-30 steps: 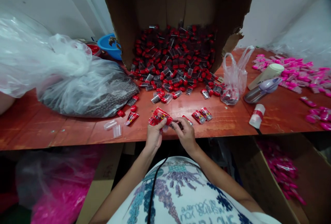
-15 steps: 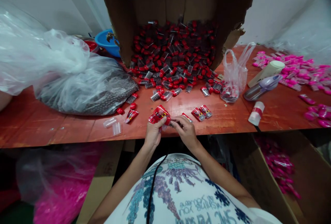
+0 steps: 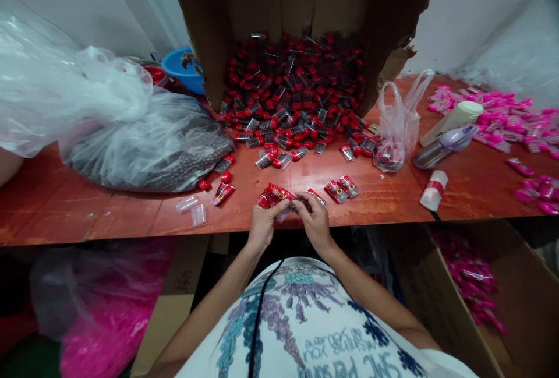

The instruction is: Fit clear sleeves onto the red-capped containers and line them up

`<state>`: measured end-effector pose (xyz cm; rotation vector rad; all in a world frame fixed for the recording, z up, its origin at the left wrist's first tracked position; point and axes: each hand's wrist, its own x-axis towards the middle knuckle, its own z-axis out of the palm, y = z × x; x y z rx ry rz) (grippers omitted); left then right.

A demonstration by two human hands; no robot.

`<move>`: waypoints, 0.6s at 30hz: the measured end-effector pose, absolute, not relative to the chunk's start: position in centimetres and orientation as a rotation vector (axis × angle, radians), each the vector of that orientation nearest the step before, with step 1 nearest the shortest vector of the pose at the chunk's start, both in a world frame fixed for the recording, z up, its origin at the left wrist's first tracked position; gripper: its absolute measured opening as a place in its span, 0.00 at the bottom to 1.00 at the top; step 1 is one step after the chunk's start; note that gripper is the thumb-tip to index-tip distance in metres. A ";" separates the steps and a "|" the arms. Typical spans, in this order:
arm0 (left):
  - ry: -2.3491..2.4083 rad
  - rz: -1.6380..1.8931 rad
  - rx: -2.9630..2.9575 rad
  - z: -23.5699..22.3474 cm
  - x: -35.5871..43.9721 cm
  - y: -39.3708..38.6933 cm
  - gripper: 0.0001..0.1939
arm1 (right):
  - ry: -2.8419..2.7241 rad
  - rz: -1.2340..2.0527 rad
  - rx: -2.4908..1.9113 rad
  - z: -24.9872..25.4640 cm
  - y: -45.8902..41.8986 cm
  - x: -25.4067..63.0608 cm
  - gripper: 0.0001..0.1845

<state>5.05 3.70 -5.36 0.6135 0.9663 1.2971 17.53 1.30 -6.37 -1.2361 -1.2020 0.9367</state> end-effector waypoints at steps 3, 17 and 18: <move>0.970 1.336 0.569 -5.3 4.6 4.2 0.13 | -1.198 1.097 -1.195 -6.5 1.7 17.8 0.15; 1.031 1.290 0.710 -5.2 3.6 4.4 0.14 | -1.060 1.164 -1.161 -7.0 1.5 17.3 0.17; 1.014 1.265 0.722 -5.1 3.4 4.6 0.14 | -0.967 1.246 -1.139 -7.1 1.6 17.3 0.18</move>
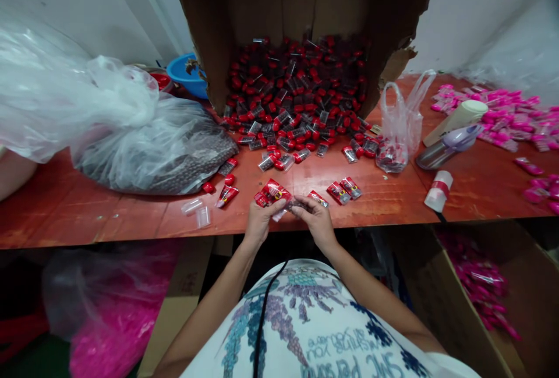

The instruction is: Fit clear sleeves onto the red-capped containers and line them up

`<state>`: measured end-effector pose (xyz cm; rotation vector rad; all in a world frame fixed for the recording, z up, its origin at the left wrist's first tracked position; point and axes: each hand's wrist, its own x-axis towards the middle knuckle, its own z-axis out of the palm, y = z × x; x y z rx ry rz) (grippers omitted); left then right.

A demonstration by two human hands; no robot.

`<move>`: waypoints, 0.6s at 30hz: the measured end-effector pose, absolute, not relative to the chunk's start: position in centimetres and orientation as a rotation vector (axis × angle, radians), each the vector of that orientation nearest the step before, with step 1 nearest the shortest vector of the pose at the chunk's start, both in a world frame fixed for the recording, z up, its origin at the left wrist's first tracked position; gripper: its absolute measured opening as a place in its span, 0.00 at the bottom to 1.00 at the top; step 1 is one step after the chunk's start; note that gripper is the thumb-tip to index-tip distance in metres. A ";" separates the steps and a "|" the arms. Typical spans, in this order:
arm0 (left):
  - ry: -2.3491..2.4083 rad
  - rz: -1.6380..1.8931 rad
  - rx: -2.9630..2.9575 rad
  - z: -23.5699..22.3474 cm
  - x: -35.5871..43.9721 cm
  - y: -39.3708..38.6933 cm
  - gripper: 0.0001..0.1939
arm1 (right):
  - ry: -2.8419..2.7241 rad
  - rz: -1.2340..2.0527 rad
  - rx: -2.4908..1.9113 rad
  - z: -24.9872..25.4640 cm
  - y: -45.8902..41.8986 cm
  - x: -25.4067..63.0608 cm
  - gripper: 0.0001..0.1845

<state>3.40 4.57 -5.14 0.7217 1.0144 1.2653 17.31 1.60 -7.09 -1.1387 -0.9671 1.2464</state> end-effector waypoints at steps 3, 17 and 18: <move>0.992 1.224 0.756 -5.0 3.0 4.8 0.14 | -0.798 1.378 -1.102 -7.2 1.9 17.3 0.20; 1.106 1.139 0.724 -4.7 3.8 4.9 0.16 | -0.813 1.283 -1.121 -7.1 1.7 17.5 0.18; 1.088 1.137 0.706 -4.9 3.8 4.9 0.16 | -0.755 1.343 -1.097 -7.1 1.8 17.4 0.18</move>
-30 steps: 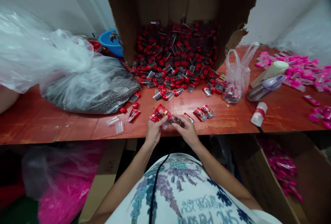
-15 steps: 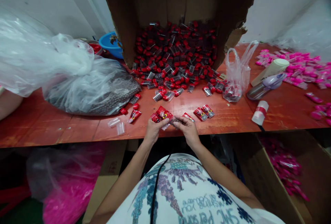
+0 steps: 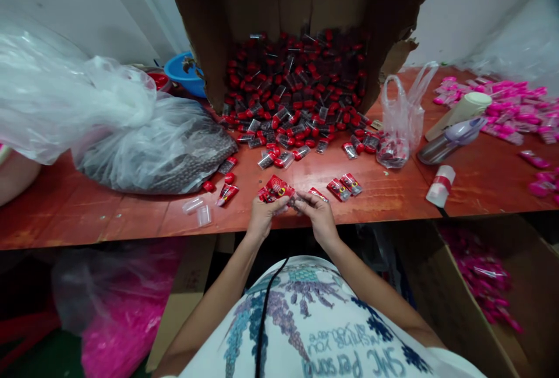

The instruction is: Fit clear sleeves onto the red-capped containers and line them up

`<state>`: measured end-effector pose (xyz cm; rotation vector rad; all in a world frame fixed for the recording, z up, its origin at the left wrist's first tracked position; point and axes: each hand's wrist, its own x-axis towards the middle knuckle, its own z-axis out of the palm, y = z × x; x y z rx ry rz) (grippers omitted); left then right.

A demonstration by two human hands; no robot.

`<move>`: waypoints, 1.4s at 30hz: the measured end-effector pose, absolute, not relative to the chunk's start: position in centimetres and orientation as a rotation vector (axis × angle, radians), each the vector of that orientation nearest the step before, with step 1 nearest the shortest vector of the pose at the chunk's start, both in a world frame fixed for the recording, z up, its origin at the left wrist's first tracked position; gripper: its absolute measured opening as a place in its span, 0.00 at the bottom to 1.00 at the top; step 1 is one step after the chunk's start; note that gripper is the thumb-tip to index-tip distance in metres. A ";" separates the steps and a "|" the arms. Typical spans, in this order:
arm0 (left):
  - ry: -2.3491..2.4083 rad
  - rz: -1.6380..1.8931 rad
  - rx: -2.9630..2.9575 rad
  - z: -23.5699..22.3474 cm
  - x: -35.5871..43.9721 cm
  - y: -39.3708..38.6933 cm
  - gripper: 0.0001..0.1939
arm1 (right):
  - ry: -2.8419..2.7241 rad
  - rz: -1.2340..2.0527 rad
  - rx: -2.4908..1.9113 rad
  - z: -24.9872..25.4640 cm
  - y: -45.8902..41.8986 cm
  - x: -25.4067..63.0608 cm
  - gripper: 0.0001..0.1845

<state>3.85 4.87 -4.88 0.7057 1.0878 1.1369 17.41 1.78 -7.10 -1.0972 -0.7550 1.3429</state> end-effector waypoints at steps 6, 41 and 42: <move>1.043 1.168 0.744 -5.1 4.3 4.8 0.15 | -0.901 1.164 -1.152 -7.3 1.8 17.4 0.18; 1.138 1.205 0.987 -1.9 5.5 4.8 0.14 | -1.233 0.944 -1.203 -6.2 0.5 17.0 0.09; 1.143 1.202 1.001 -1.8 5.5 4.9 0.14 | -1.219 0.964 -1.207 -6.2 0.5 17.0 0.09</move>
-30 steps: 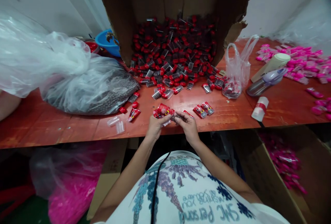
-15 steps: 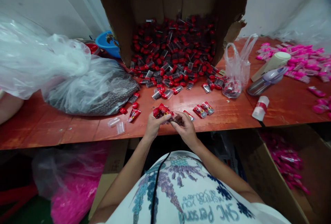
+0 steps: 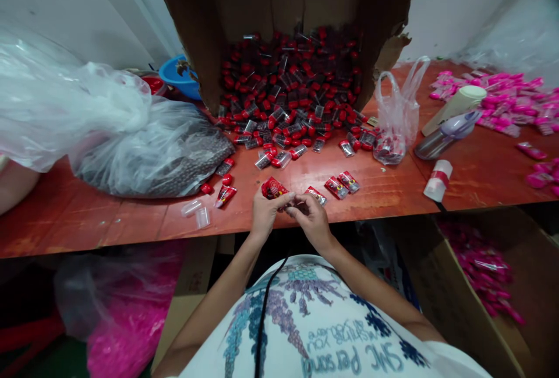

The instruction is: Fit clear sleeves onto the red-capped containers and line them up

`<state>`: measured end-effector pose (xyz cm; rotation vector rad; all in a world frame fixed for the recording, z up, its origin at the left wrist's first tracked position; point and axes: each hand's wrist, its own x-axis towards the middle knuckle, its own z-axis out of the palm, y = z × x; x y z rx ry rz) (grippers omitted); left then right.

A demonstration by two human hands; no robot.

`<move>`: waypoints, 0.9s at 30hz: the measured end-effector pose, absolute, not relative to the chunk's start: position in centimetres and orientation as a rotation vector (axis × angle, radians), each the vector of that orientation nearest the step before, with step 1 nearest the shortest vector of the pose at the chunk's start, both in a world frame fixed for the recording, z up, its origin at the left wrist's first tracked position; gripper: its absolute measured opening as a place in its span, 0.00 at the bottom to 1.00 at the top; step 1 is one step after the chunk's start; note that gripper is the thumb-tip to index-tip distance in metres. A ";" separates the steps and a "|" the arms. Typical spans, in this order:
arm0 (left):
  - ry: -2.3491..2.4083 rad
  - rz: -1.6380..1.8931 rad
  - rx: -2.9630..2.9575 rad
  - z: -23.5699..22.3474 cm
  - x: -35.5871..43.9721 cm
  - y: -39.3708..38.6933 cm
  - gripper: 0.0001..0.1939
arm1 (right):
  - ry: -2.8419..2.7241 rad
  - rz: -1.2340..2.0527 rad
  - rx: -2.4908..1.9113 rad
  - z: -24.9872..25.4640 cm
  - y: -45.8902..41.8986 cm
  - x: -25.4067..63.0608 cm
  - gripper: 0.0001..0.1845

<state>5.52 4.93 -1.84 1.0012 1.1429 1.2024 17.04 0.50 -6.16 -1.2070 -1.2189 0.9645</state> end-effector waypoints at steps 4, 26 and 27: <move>1.118 1.119 0.955 -2.1 5.0 5.4 0.17 | -1.028 1.136 -1.160 -5.8 0.7 17.2 0.14; 1.067 1.243 0.754 -3.2 5.1 4.1 0.12 | -1.112 0.945 -1.187 -5.7 1.1 18.0 0.12; 1.066 1.234 0.763 -3.2 5.1 4.0 0.12 | -1.151 0.891 -1.203 -5.8 1.1 18.1 0.12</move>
